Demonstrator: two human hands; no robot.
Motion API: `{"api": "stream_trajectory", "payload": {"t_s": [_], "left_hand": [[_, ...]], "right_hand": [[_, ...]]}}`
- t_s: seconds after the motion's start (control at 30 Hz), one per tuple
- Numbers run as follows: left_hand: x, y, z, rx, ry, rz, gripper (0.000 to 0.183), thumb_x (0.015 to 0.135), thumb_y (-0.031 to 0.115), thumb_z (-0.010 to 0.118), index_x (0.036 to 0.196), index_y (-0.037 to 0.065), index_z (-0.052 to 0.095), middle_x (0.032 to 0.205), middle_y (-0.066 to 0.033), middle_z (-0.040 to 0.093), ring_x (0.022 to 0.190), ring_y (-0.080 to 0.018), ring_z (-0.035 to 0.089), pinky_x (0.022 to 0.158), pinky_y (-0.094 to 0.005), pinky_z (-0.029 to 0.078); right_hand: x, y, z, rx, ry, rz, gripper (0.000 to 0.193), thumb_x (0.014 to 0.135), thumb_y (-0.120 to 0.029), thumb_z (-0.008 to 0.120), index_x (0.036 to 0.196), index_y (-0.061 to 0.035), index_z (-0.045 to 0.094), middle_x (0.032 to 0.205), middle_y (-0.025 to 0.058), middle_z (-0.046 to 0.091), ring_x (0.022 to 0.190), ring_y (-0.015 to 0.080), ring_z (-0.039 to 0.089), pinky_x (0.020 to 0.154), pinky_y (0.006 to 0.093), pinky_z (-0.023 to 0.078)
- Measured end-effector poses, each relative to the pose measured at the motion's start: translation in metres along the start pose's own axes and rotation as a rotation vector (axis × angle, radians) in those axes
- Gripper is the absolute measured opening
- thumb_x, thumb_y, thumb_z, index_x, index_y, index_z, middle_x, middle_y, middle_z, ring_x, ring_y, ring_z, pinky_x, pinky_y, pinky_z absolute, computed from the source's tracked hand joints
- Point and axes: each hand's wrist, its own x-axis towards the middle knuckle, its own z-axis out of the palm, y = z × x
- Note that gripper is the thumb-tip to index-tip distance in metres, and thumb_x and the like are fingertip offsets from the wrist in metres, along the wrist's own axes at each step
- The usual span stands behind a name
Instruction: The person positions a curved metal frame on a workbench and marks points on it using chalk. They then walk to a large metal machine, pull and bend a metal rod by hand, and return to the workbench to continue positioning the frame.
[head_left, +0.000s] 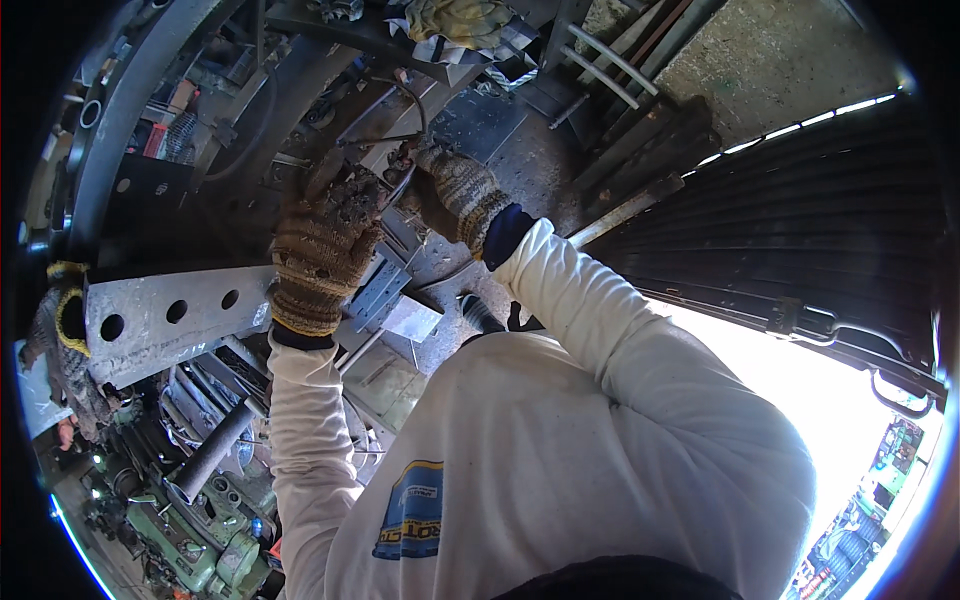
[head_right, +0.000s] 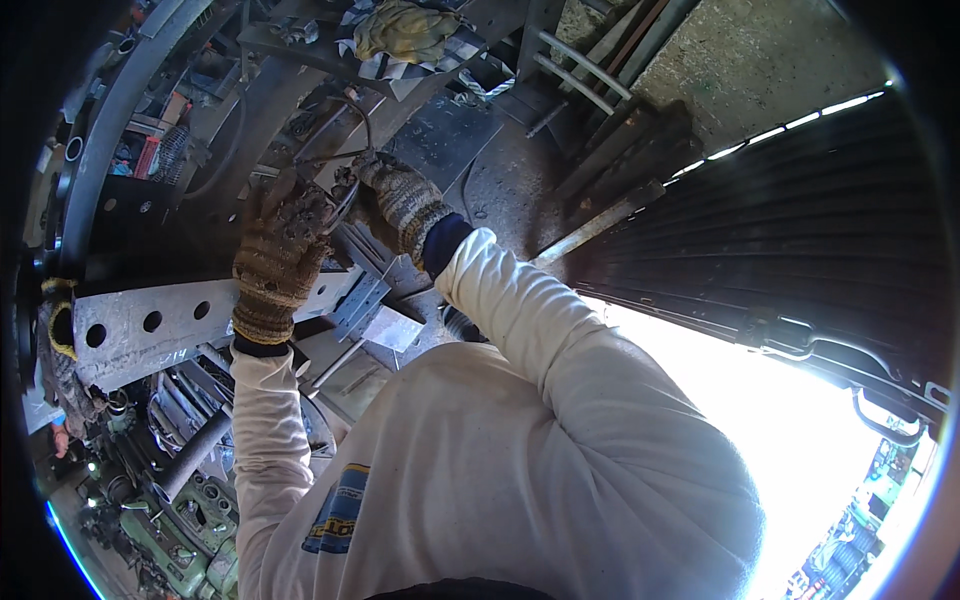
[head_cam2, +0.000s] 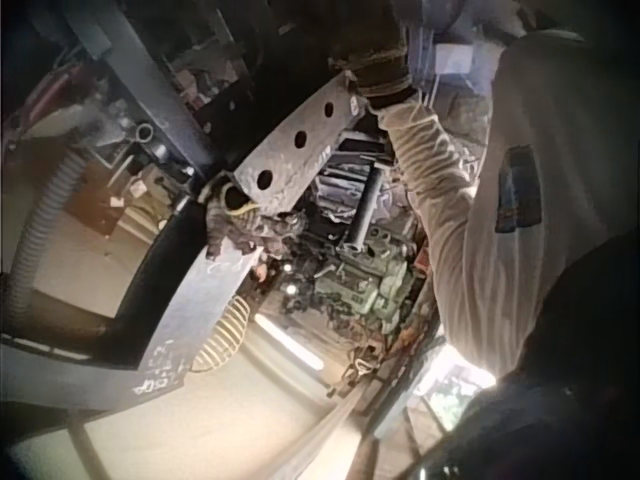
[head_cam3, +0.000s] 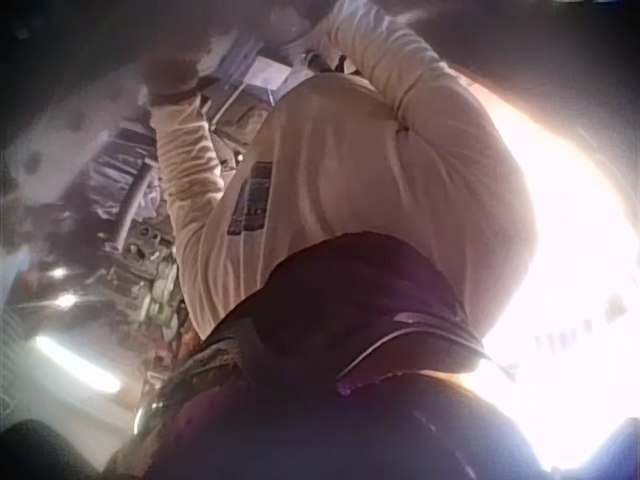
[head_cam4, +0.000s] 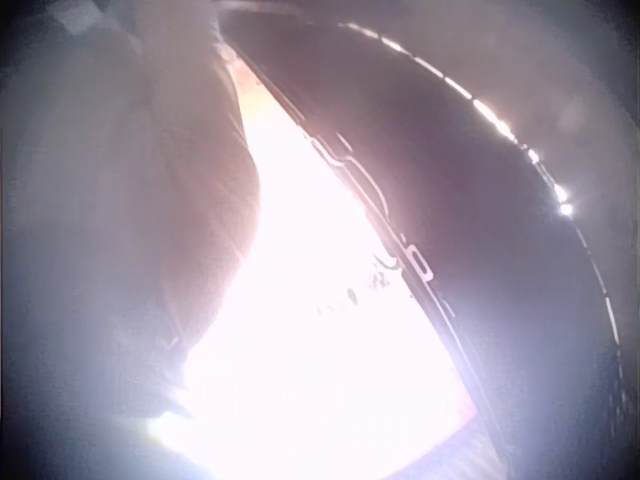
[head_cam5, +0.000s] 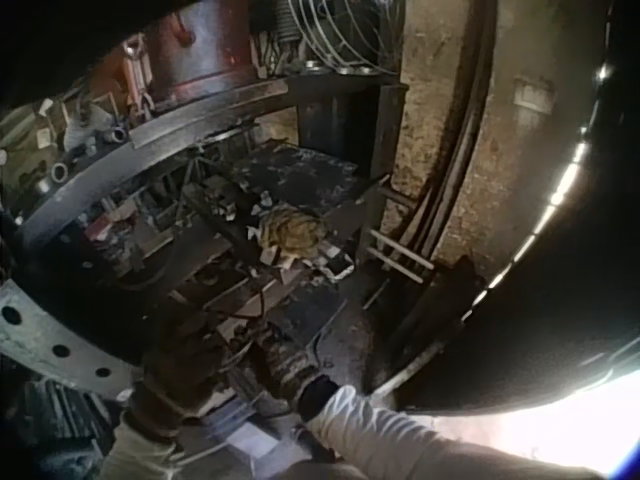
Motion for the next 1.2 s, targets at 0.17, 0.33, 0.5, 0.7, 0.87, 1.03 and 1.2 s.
{"api": "stream_trajectory", "payload": {"t_s": [0.17,0.33,0.5,0.7,0.87,1.03,1.2], "left_hand": [[-0.010,0.040,0.026,0.051,0.037,-0.275,0.045,0.090,0.028,0.065,0.132,0.013,0.064,0.134,-0.0037,0.064,0.138,-0.0255,0.047,0.118,-0.0545,0.030],[0.013,0.050,0.022,0.111,-0.030,-0.309,0.043,0.092,0.031,0.062,0.130,0.012,0.066,0.136,-0.0087,0.062,0.136,-0.0294,0.049,0.116,-0.0535,0.035],[0.005,0.031,0.019,0.070,0.031,-0.223,0.038,0.093,0.030,0.062,0.127,0.013,0.069,0.133,-0.0082,0.065,0.136,-0.0289,0.051,0.117,-0.0540,0.035],[0.002,0.007,0.010,-0.173,0.024,-0.159,0.035,0.092,0.032,0.065,0.120,0.013,0.072,0.123,-0.0111,0.070,0.128,-0.0330,0.057,0.115,-0.0519,0.039],[0.011,0.013,0.006,-0.090,0.034,-0.113,0.034,0.089,0.027,0.069,0.120,0.013,0.072,0.124,-0.0102,0.070,0.129,-0.0335,0.057,0.115,-0.0519,0.039],[0.000,0.009,0.017,-0.108,0.035,-0.045,0.034,0.092,0.028,0.067,0.121,0.012,0.072,0.130,-0.0092,0.067,0.131,-0.0311,0.055,0.117,-0.0519,0.035],[0.013,0.058,0.022,0.102,0.013,-0.317,0.040,0.092,0.033,0.063,0.124,0.011,0.069,0.132,-0.0081,0.064,0.134,-0.0273,0.051,0.117,-0.0508,0.034]], "right_hand": [[0.008,-0.012,-0.016,0.010,-0.128,0.112,0.024,0.099,-0.018,0.065,0.118,-0.0035,0.064,0.105,0.0094,0.068,0.097,0.0239,0.068,0.092,0.0379,0.058],[0.014,-0.025,-0.022,-0.045,-0.140,0.180,0.030,0.099,-0.024,0.066,0.121,-0.0037,0.063,0.106,0.0083,0.069,0.098,0.0234,0.068,0.093,0.0378,0.058],[0.015,-0.021,-0.019,-0.086,-0.140,0.178,0.017,0.101,-0.018,0.061,0.110,-0.0047,0.065,0.099,0.0115,0.070,0.084,0.0269,0.071,0.078,0.0404,0.061],[0.011,-0.010,-0.013,-0.332,-0.027,0.004,0.018,0.099,-0.020,0.065,0.109,-0.0055,0.064,0.099,0.0103,0.067,0.094,0.0262,0.066,0.082,0.0424,0.057],[0.005,-0.015,-0.010,-0.221,-0.063,0.031,0.017,0.099,-0.019,0.064,0.108,-0.0043,0.064,0.098,0.0118,0.066,0.091,0.0278,0.067,0.081,0.0435,0.058],[0.000,-0.017,0.001,-0.274,0.041,-0.010,0.018,0.100,-0.018,0.061,0.108,-0.0015,0.064,0.099,0.0133,0.069,0.086,0.0280,0.068,0.079,0.0431,0.059],[0.001,-0.056,0.015,-0.971,0.063,0.046,0.027,0.100,-0.023,0.059,0.106,0.0026,0.067,0.090,0.0166,0.074,0.070,0.0273,0.072,0.063,0.0398,0.059]]}}
